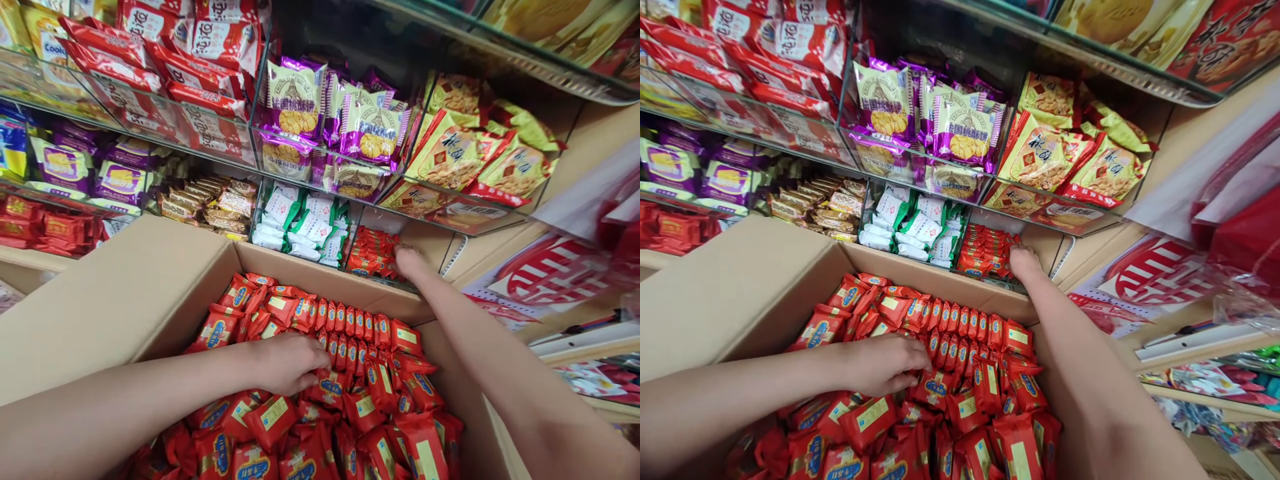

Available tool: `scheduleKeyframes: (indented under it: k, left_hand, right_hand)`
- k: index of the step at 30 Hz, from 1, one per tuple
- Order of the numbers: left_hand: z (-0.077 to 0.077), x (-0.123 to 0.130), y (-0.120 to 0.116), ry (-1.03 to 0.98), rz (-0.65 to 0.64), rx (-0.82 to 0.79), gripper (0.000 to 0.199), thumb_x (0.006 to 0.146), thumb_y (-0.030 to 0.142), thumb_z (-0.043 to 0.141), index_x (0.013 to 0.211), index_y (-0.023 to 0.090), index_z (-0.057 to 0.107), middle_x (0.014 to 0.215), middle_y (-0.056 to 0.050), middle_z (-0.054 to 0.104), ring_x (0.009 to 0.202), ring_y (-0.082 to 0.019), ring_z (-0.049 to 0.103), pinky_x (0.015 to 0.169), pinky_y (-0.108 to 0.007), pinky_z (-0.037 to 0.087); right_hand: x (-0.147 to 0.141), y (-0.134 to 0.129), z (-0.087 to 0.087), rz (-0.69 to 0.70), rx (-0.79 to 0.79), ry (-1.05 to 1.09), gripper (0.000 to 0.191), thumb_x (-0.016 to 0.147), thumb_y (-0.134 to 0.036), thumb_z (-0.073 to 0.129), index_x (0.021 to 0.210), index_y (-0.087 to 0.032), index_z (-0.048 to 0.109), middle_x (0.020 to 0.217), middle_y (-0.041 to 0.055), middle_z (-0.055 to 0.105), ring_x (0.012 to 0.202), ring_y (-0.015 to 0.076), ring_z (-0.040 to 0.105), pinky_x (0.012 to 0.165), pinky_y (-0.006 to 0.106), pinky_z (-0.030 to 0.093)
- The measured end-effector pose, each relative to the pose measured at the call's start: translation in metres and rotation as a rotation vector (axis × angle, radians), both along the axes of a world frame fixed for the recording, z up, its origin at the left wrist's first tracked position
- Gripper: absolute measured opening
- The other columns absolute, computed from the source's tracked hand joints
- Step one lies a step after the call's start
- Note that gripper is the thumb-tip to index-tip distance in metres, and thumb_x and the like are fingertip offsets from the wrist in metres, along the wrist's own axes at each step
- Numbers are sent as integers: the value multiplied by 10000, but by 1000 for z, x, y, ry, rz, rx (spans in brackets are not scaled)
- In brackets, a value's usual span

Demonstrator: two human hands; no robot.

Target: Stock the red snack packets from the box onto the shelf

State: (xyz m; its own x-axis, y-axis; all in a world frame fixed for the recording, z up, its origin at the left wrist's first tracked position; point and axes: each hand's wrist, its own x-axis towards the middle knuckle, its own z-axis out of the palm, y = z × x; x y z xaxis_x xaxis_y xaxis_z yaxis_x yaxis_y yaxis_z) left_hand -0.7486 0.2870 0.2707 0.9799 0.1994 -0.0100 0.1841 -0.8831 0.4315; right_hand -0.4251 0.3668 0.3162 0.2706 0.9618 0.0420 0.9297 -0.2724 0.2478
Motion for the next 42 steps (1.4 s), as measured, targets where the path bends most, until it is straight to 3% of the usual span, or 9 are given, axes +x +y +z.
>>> scheduleKeyframes:
  k: [4, 7, 14, 18, 22, 31, 37, 39, 42]
  left_hand:
    - [-1, -1, 1, 31, -2, 6, 240, 757, 226, 524, 992, 220, 573, 931, -58, 641, 827, -211, 614, 719, -292, 481]
    - [0, -1, 1, 55, -9, 14, 239, 755, 229, 524, 988, 220, 578, 918, -55, 641, 818, -213, 612, 705, -294, 481]
    - [2, 0, -2, 121, -9, 11, 197, 733, 208, 546, 922, 209, 601, 856, -54, 642, 788, -216, 613, 684, -290, 483]
    - [3, -1, -1, 121, -7, -8, 211, 736, 204, 545, 941, 215, 596, 886, -55, 648, 815, -217, 615, 714, -300, 485]
    - [3, -1, 1, 142, -6, -1, 194, 736, 209, 545, 924, 206, 594, 885, -55, 648, 816, -219, 616, 716, -304, 489]
    - [-5, 0, -1, 223, 3, 59, 206, 732, 238, 552, 934, 222, 592, 876, -54, 642, 804, -219, 616, 697, -306, 488]
    - [-7, -1, 2, 206, -5, -4, 208, 721, 230, 571, 926, 206, 598, 883, -60, 649, 834, -211, 610, 732, -297, 476]
    - [-7, -1, 4, 186, -1, -18, 232, 724, 227, 567, 953, 206, 596, 903, -64, 646, 843, -211, 607, 738, -296, 474]
    - [-6, 0, 6, 158, 11, -36, 263, 730, 221, 560, 991, 201, 590, 936, -71, 643, 860, -206, 604, 752, -289, 469]
  right_hand:
    - [-11, -8, 13, -13, 18, 30, 328, 776, -271, 510, 1040, -82, 554, 1070, 217, 550, 1034, 295, 501, 807, 355, 394]
    - [-22, -10, 11, 82, -81, 128, 242, 777, -241, 486, 975, -163, 602, 996, 112, 622, 942, 210, 568, 775, 264, 412]
    - [-36, 2, 4, 186, -209, 258, 388, 686, -156, 544, 1074, -162, 564, 1103, 86, 596, 978, 190, 561, 750, 211, 418]
    - [-34, -3, 20, 99, -263, 278, 358, 592, -205, 639, 936, -109, 608, 870, 116, 658, 716, 213, 619, 566, 250, 442]
    - [-43, -8, 29, 75, -234, 334, 454, 610, -358, 650, 988, -127, 551, 787, 73, 653, 564, 159, 592, 466, 234, 414]
    - [-69, 6, 18, 131, -107, 356, 399, 593, -406, 689, 878, -156, 564, 913, 73, 628, 797, 190, 581, 572, 227, 404]
    - [-73, -66, 54, 229, 117, 351, 198, 765, -352, 524, 850, -177, 560, 848, 59, 636, 777, 181, 574, 655, 258, 387]
    - [-89, -104, 46, 333, 74, 469, 235, 807, -389, 446, 766, -195, 572, 763, 39, 633, 691, 166, 570, 628, 263, 393]
    - [-115, -151, 7, 286, -262, 588, 345, 768, -473, 475, 905, -181, 596, 904, 86, 628, 810, 216, 579, 687, 304, 427]
